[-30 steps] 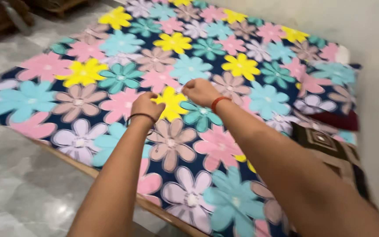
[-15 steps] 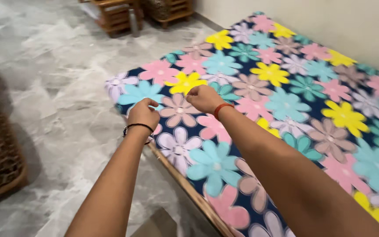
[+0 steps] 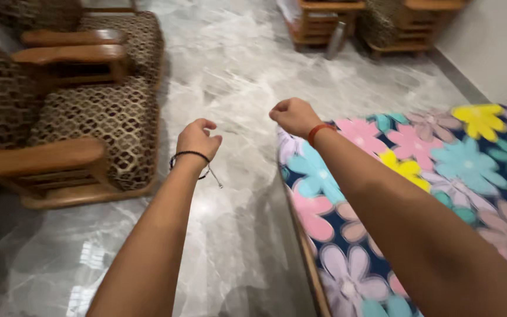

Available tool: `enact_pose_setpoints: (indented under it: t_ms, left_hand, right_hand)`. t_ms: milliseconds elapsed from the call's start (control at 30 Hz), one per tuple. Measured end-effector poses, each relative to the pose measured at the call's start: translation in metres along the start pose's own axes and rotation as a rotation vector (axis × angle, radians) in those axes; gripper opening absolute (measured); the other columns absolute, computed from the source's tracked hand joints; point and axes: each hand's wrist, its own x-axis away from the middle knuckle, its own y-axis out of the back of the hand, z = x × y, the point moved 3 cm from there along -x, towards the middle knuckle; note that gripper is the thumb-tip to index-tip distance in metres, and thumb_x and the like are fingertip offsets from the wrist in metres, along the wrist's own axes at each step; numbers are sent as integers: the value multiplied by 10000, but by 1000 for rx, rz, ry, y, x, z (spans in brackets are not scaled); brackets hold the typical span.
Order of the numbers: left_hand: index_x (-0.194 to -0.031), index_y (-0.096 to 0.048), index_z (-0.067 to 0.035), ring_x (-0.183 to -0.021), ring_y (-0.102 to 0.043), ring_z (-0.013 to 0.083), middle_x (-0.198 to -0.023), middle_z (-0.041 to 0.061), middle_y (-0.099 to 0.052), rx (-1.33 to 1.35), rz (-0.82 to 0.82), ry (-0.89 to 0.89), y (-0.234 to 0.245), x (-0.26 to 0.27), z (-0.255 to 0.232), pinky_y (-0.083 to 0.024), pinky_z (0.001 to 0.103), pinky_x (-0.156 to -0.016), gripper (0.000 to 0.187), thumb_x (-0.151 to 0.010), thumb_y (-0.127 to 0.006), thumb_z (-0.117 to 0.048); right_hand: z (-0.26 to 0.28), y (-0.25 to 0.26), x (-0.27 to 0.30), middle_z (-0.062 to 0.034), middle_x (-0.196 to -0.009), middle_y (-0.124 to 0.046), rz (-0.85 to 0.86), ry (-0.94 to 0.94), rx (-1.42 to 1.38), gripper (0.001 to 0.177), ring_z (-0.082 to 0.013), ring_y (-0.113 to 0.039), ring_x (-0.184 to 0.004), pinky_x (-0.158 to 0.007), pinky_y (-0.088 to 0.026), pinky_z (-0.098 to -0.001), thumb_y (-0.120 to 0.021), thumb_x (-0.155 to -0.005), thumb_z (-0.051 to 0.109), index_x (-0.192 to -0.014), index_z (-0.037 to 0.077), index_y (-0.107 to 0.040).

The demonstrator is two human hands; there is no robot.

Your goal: The person picks up several pillows from a sofa and places them onto a bed, arranging them into a stack.

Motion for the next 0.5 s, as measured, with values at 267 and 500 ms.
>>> enact_pose_setpoints:
  t_ms: [267, 500]
  left_hand:
    - [-1027, -671, -114, -914, -646, 266, -992, 114, -677, 9, -140, 41, 55, -196, 103, -506, 380, -803, 347, -700, -732, -212]
    - [-999, -683, -113, -906, -654, 259, -970, 110, -687, -2, -25, -102, 32, -389, 58, -504, 370, -815, 323, -696, -728, -219]
  right_hand:
    - [83, -106, -184, -156, -962, -685, 103, 199, 27, 319, -291, -649, -921, -833, -489, -354, -591, -797, 320, -974, 81, -707]
    - [84, -79, -334, -153, -975, -680, 27, 179, 82, 305, -310, -630, -932, -848, -475, -372, -583, -797, 307, -971, 95, -716]
